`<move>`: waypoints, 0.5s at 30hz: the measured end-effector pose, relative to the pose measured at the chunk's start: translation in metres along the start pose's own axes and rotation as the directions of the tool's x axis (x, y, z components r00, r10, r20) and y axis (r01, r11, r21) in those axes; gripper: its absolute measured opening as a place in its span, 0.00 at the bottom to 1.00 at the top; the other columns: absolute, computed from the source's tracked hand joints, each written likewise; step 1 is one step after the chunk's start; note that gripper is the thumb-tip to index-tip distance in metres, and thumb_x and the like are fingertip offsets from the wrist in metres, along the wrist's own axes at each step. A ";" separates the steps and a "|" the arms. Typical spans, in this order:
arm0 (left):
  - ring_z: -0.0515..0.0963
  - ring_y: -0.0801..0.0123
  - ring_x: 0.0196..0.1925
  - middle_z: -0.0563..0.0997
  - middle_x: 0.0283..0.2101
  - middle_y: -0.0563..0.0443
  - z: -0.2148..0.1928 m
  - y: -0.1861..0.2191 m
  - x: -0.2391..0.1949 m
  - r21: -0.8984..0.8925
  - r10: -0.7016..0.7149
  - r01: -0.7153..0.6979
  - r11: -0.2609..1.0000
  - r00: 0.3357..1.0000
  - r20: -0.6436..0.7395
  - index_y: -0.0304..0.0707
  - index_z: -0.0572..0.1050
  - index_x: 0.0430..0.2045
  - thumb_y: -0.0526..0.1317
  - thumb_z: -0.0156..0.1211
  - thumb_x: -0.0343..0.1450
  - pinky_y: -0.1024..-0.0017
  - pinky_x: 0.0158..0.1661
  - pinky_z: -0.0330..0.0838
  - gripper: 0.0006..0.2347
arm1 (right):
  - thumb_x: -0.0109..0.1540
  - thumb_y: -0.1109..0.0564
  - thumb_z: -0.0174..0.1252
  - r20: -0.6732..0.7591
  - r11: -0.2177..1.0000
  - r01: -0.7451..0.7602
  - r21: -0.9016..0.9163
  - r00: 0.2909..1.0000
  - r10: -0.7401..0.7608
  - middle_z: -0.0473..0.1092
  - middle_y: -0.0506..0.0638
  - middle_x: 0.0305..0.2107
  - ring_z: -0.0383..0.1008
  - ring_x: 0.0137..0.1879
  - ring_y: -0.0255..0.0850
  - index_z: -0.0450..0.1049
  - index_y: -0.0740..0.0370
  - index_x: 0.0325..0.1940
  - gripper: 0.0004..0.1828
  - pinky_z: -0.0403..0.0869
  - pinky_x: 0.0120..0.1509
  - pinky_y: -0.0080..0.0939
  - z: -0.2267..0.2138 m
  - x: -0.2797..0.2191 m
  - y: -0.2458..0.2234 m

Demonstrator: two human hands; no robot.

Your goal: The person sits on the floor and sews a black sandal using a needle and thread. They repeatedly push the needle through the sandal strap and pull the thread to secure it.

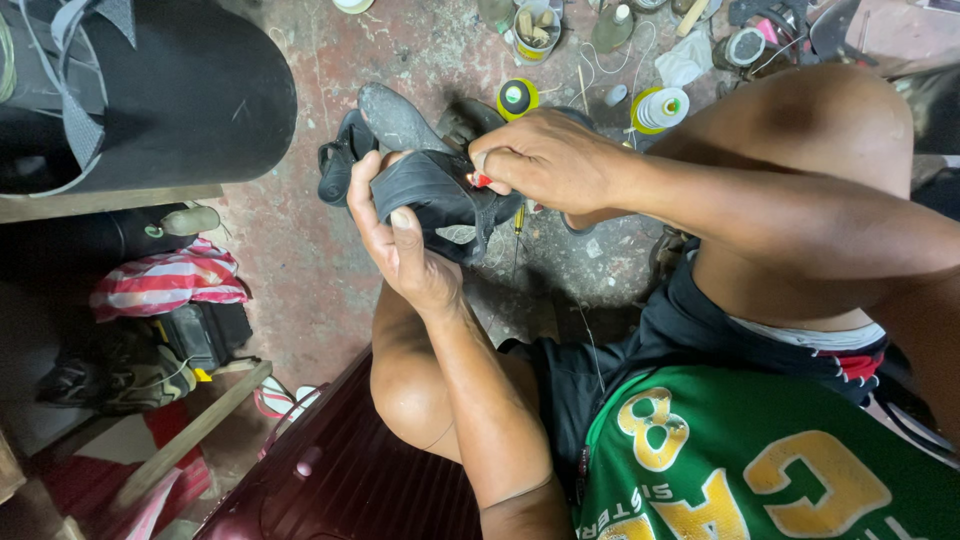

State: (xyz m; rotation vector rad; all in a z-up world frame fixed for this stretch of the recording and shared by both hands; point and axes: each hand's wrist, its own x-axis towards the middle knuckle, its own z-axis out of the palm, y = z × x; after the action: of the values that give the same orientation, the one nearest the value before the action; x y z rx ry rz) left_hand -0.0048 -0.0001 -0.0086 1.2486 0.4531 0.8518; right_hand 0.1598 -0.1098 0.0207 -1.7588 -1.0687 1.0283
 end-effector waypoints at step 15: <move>0.76 0.61 0.55 0.76 0.54 0.37 -0.001 -0.002 -0.001 -0.017 -0.015 0.016 1.000 1.000 0.021 0.29 0.64 0.66 0.47 0.61 0.78 0.66 0.60 0.70 0.26 | 0.63 0.47 0.44 0.015 0.996 0.024 -0.089 1.000 -0.023 0.75 0.53 0.24 0.77 0.32 0.49 0.76 0.62 0.36 0.20 0.71 0.40 0.51 0.000 -0.001 0.002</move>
State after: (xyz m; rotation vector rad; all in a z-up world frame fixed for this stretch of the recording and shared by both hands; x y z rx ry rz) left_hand -0.0053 -0.0008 -0.0106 1.2354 0.4373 0.8275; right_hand 0.1602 -0.1111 0.0188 -1.8082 -1.1575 0.9928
